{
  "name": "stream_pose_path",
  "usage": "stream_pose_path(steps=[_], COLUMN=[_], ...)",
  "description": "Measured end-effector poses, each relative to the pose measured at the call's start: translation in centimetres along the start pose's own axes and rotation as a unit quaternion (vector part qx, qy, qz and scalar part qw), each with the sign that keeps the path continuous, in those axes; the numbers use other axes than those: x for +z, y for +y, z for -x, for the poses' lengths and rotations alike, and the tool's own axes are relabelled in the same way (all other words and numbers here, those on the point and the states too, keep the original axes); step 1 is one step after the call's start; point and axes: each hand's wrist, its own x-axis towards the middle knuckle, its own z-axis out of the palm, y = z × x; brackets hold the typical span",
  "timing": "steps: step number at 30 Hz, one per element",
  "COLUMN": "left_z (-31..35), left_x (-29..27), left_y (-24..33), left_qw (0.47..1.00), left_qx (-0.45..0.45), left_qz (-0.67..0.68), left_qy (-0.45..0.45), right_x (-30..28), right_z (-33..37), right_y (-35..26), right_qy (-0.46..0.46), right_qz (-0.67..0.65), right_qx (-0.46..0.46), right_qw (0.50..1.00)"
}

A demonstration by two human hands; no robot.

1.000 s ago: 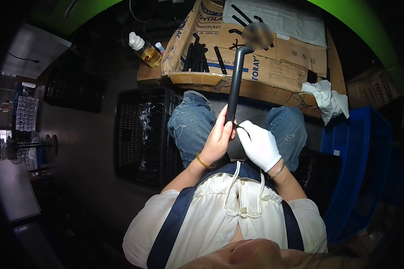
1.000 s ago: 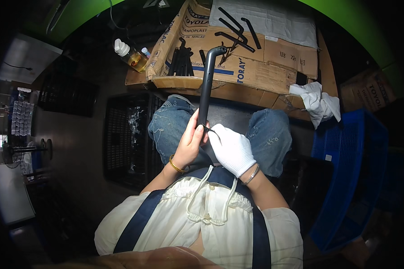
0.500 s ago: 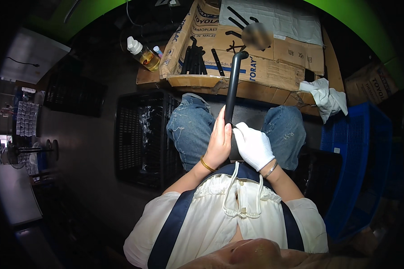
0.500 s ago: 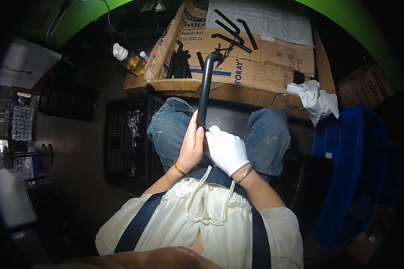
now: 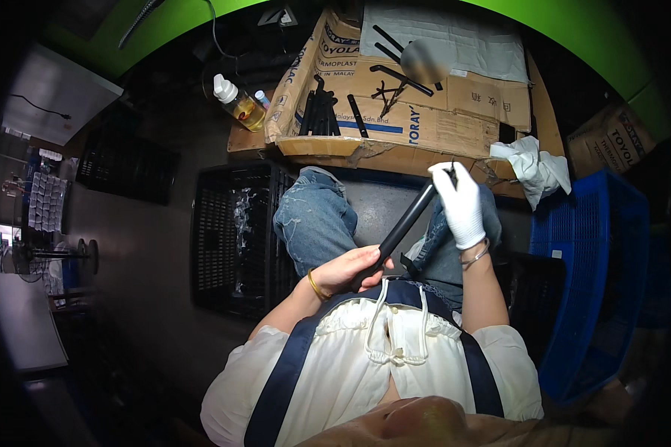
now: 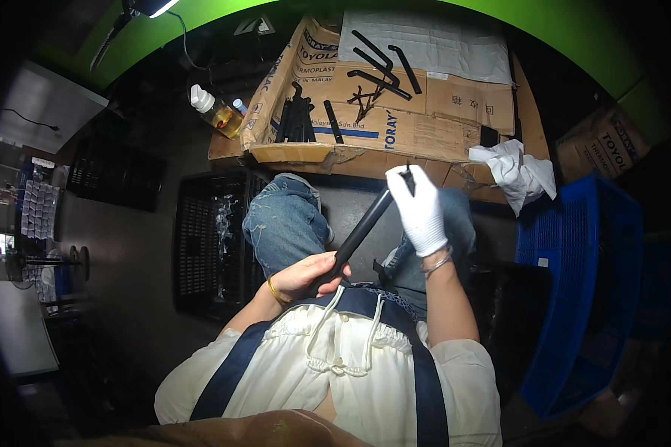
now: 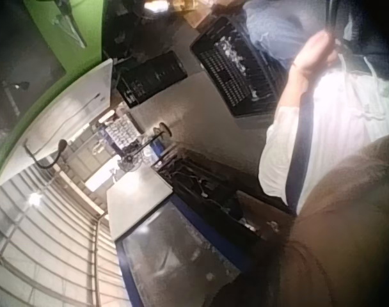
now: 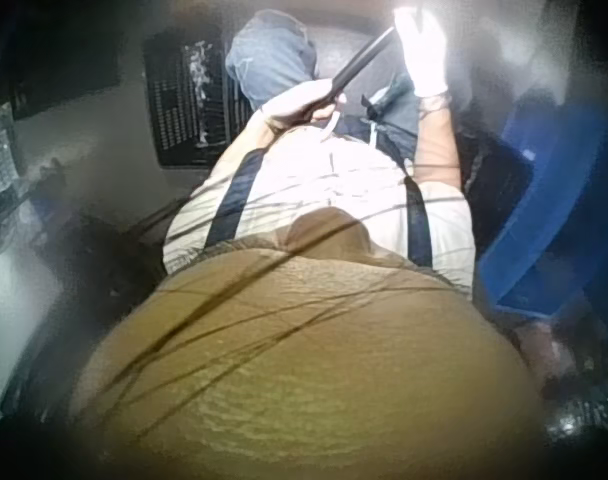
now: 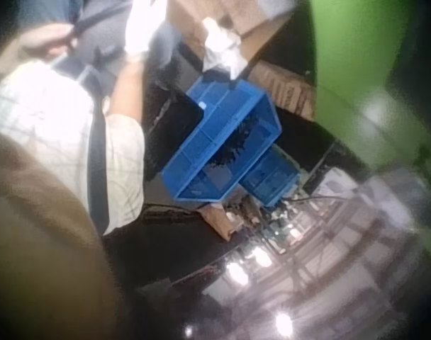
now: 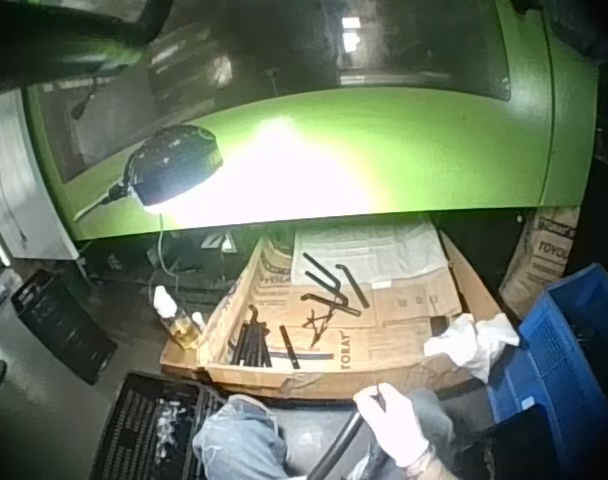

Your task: Inspecting black plastic molded components, checking for defects and placing them in a basket.

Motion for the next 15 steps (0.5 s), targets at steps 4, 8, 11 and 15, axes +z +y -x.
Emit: stream_pose_path(steps=[4, 8, 11, 15], left_z=[-1.7, -2.5, -2.0, -1.8], left_x=[-0.3, -0.5, -0.3, 0.3], left_y=[0.2, 0.9, 1.4, 1.9], left_qw=[0.98, 0.961, 0.962, 0.963], left_qx=[0.122, 0.13, 0.183, 0.192], left_qz=[-0.09, -0.125, -0.068, -0.061], left_qy=[0.128, 0.208, 0.192, 0.178], right_x=[4.3, 5.4, 3.6, 3.0], right_z=[2.7, 4.7, 5.1, 5.5], right_y=[0.5, 0.7, -0.3, -2.6], right_qy=[-0.185, -0.206, -0.163, -0.187], right_qz=[0.071, -0.065, 0.093, 0.154], right_qx=[-0.021, -0.074, -0.114, -0.094], right_qw=[0.98, 0.974, 0.976, 0.966])
